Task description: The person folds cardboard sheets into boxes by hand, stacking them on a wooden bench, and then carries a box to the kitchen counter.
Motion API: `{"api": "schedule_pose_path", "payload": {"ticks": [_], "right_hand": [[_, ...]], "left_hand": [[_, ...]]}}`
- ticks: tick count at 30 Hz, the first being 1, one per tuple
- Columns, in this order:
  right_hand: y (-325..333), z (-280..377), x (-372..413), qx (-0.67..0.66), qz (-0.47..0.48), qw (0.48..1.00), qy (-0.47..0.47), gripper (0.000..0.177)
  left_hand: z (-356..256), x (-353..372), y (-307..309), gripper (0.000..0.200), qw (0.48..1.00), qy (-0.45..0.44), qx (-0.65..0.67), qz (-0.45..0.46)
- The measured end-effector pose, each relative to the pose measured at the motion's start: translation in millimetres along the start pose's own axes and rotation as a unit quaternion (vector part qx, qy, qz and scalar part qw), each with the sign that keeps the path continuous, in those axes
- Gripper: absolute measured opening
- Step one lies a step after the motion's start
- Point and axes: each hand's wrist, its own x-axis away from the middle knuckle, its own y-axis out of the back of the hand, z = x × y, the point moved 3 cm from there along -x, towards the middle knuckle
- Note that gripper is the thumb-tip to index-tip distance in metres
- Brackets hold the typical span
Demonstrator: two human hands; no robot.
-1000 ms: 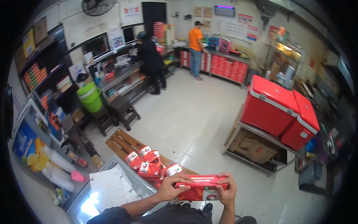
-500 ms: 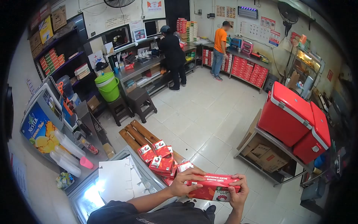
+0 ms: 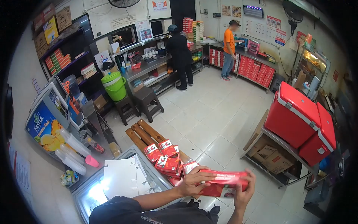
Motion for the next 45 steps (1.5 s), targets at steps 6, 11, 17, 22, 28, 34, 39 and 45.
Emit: {"api": "schedule_pose_path", "payload": {"ticks": [6,11,17,22,28,34,39,45], "right_hand": [[-23.1,-39.3,4.4,-0.275,-0.180,0.920,-0.212,0.047],[-42.0,-23.1,19.9,-0.252,-0.015,0.963,-0.098,0.037],[-44.6,4.6,18.6,-0.158,0.032,0.985,-0.054,0.049],[-50.7,4.6,16.6,0.059,0.167,0.984,0.012,0.063],[-55.1,-23.9,63.4,-0.011,0.267,0.959,-0.101,0.078],[-57.3,-68.5,118.4,-0.150,0.281,0.929,-0.190,0.081],[-55.2,-81.4,147.6,-0.098,0.387,0.895,-0.200,0.075],[-65.9,-96.6,147.9,-0.050,0.410,0.896,-0.164,0.070]], "left_hand": [[-31.6,-0.4,-45.6,0.037,0.996,-0.048,-0.058,-0.041],[-22.9,-12.3,-50.2,0.034,0.978,0.165,0.125,-0.003],[-10.4,-23.6,-37.5,0.026,0.955,0.233,0.167,-0.071],[2.8,-19.7,-36.5,0.020,0.965,0.207,0.121,-0.104],[38.4,-0.3,-45.8,0.011,0.905,0.356,0.187,-0.142],[48.8,56.8,-52.7,0.020,0.955,0.293,-0.016,-0.033],[86.3,107.0,-28.5,0.022,0.892,0.440,-0.020,-0.104],[90.6,132.0,-27.9,0.026,0.862,0.488,-0.049,-0.128]]}}
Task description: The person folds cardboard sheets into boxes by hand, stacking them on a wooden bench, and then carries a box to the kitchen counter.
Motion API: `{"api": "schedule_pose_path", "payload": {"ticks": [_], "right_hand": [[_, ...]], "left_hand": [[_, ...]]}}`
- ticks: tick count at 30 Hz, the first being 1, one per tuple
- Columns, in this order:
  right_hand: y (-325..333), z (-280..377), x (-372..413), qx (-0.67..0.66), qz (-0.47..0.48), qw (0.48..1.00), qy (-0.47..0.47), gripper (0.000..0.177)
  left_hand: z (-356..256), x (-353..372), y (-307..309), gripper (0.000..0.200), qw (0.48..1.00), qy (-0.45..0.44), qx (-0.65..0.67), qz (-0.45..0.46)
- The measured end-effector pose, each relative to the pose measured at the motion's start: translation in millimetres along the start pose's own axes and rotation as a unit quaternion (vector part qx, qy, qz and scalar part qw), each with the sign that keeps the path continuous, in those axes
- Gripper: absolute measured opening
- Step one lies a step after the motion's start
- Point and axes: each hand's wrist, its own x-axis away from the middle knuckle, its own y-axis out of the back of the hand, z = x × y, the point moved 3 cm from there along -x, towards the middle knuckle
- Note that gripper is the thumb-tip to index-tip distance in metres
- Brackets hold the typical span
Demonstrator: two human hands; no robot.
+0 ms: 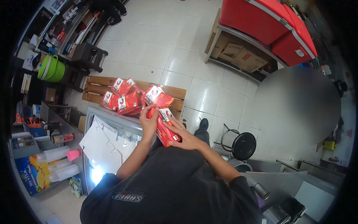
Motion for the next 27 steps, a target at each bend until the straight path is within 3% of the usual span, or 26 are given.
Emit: {"api": "schedule_pose_path", "payload": {"ticks": [5,7,12,14,15,17,18,20,21,22,23,25,27], "right_hand": [[-3.2,-7.8,1.1,0.015,-0.003,1.000,0.008,0.058],[-3.2,1.5,-5.7,0.167,-0.003,0.986,0.017,0.052],[-2.5,11.5,-28.6,0.232,0.040,0.972,0.013,0.060],[7.6,5.3,-43.7,0.118,-0.038,0.984,0.125,0.068],[10.7,-3.6,-46.8,-0.184,-0.075,0.978,-0.059,0.079],[9.0,1.8,-65.8,-0.330,-0.030,0.928,-0.170,0.079],[3.0,0.6,-72.3,-0.325,-0.018,0.931,-0.169,0.079],[-18.1,-3.5,-81.7,-0.344,0.082,0.907,-0.229,0.073],[-23.7,3.5,-90.7,-0.302,0.082,0.922,-0.228,0.069],[-29.8,4.3,-99.8,-0.269,0.096,0.934,-0.215,0.069],[-35.8,-1.0,-110.2,-0.238,0.108,0.944,-0.201,0.069],[-54.3,-34.5,-127.3,-0.167,0.123,0.955,-0.213,0.071],[-95.1,-36.1,-141.2,-0.090,0.296,0.924,-0.225,0.071]], "left_hand": [[-0.7,12.2,-11.1,0.031,0.994,-0.071,-0.026,-0.073],[10.2,8.8,-13.2,0.032,0.992,-0.073,-0.002,-0.106],[4.4,-4.8,-0.7,0.031,0.990,-0.065,0.021,-0.120],[-1.4,-9.8,19.7,0.030,0.987,-0.034,0.115,-0.105],[-0.2,-10.6,32.7,0.030,0.984,-0.035,0.118,-0.127],[2.7,-6.0,53.2,0.027,0.934,-0.051,0.344,-0.076],[15.2,-2.1,63.5,0.029,0.943,-0.065,0.324,-0.046],[67.5,-12.6,113.9,0.038,0.973,-0.058,0.215,-0.067],[91.3,-21.5,160.3,0.055,0.975,-0.035,-0.088,-0.201],[131.5,-23.2,205.1,0.075,0.909,0.031,-0.254,-0.329],[125.6,-21.3,246.5,0.088,0.795,0.193,-0.465,-0.340],[153.7,-13.9,297.1,0.098,0.793,0.304,-0.451,-0.273],[186.6,-13.2,316.1,0.101,0.822,0.299,-0.421,-0.240]]}}
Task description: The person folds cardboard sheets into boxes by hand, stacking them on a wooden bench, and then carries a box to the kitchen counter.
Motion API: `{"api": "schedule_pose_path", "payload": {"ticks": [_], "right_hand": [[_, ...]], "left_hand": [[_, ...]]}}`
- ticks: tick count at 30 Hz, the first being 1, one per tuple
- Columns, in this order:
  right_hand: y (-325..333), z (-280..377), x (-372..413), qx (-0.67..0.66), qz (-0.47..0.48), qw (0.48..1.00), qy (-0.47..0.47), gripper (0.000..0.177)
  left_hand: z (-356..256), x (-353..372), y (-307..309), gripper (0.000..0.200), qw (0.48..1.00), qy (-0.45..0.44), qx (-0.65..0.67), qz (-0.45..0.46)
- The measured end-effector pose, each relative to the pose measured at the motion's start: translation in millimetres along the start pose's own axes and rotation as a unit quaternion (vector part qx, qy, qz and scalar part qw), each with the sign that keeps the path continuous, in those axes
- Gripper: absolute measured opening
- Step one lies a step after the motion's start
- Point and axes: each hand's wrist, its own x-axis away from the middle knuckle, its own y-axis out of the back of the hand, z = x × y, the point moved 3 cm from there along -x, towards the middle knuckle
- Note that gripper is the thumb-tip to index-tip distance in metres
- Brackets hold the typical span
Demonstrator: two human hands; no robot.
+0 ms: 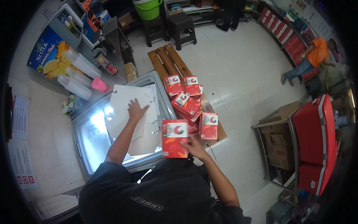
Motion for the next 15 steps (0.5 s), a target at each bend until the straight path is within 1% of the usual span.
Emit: {"api": "schedule_pose_path", "payload": {"ticks": [1,2,3,4,5,6,7,8,9,10,11,12,13,14,15], "right_hand": [[-13.3,-5.6,-18.5,-0.012,0.023,1.000,0.017,0.072],[-27.3,-10.8,-34.7,-0.024,0.046,0.998,0.035,0.073],[-39.9,-12.2,-44.0,-0.024,0.048,0.998,0.037,0.073],[-48.7,-10.8,-55.1,0.039,0.033,0.998,0.031,0.074],[-52.6,-10.2,-63.3,0.100,0.016,0.995,0.024,0.076],[-54.6,-12.3,-66.4,0.099,0.019,0.995,0.023,0.076],[-54.9,-8.8,-68.6,0.120,0.000,0.991,0.063,0.078],[-54.9,-7.0,-68.2,0.138,-0.019,0.985,0.100,0.080],[-50.7,-9.9,-63.7,0.116,-0.020,0.989,0.084,0.073],[-43.9,-15.0,-59.1,0.115,-0.021,0.990,0.078,0.073],[-35.0,-20.3,-53.8,0.132,-0.018,0.988,0.081,0.068],[-25.1,-23.0,-50.3,0.151,-0.014,0.985,0.087,0.063],[-16.6,-24.1,-43.9,0.141,-0.031,0.986,0.081,0.052],[-12.5,-10.8,-35.0,0.142,-0.034,0.986,0.082,0.052],[-6.8,4.2,-25.0,0.228,-0.064,0.967,0.092,0.050]], "left_hand": [[6.2,-5.0,-7.4,0.105,0.998,-0.025,0.023,0.045],[9.9,-6.2,-6.9,0.105,0.999,-0.025,0.023,0.041],[12.5,-3.9,-7.9,0.106,0.997,-0.042,0.020,0.056],[11.9,-5.9,-6.9,0.107,0.996,-0.061,0.018,0.067],[3.9,-0.7,2.6,0.107,0.996,-0.061,0.018,0.063],[-10.4,15.6,17.0,0.105,0.994,-0.069,-0.035,0.077],[-17.0,23.0,24.0,0.103,0.989,-0.077,-0.086,0.091],[-13.4,22.1,22.6,0.103,0.989,-0.076,-0.087,0.094],[-10.5,21.4,20.0,0.097,0.989,-0.085,-0.076,0.093],[-8.0,22.3,15.8,0.091,0.989,-0.095,-0.063,0.094],[-1.1,21.1,12.6,0.091,0.988,-0.097,-0.061,0.099],[5.0,15.5,14.8,0.075,0.984,-0.139,-0.049,0.096],[7.5,12.1,17.0,0.060,0.979,-0.181,-0.037,0.092],[1.5,14.4,35.0,0.060,0.978,-0.183,-0.035,0.091],[-0.2,15.5,57.7,0.044,0.985,-0.148,0.032,0.080]]}}
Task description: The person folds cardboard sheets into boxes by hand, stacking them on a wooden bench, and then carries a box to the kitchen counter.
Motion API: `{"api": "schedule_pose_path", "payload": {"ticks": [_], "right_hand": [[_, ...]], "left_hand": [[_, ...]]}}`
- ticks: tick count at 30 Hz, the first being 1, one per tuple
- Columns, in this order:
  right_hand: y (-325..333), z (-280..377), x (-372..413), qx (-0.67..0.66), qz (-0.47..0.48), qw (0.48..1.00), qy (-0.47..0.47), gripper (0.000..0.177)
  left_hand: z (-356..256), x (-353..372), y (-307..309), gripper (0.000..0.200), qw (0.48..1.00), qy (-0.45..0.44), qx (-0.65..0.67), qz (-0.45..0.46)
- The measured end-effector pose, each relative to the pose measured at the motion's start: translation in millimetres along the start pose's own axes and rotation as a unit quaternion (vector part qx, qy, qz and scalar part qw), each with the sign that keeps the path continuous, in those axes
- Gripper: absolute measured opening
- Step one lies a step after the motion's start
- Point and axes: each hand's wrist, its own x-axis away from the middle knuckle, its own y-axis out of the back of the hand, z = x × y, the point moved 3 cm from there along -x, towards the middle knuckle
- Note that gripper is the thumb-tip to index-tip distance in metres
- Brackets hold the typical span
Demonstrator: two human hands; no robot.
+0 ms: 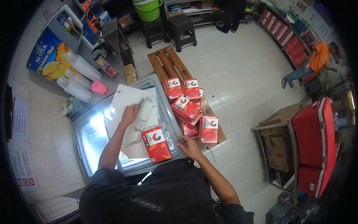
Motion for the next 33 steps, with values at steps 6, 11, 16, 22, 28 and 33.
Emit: {"api": "schedule_pose_path", "payload": {"ticks": [6,11,16,22,28,33], "right_hand": [[53.6,165.7,17.1,0.341,-0.244,0.850,0.318,0.049],[100.8,157.8,23.3,0.352,-0.234,0.905,0.059,0.033],[141.0,142.8,99.5,0.115,-0.474,0.870,0.069,0.011],[117.0,77.5,140.1,-0.383,-0.384,0.839,0.029,0.019],[131.5,84.0,187.9,-0.201,-0.598,0.765,0.128,0.045],[154.7,102.1,214.4,0.006,-0.666,0.744,0.056,0.030]], "left_hand": [[-151.3,66.5,69.7,0.022,0.921,-0.360,0.013,-0.148],[-251.9,101.4,62.8,0.014,0.840,-0.508,0.027,-0.190],[-311.6,130.8,1.4,0.065,0.835,-0.215,0.448,-0.235],[-361.5,145.1,-95.1,0.041,0.665,-0.145,0.639,0.360],[-396.5,172.3,-65.2,0.070,0.736,-0.437,0.372,0.359],[-398.9,181.2,-91.4,0.094,0.692,-0.575,0.333,0.282]]}}
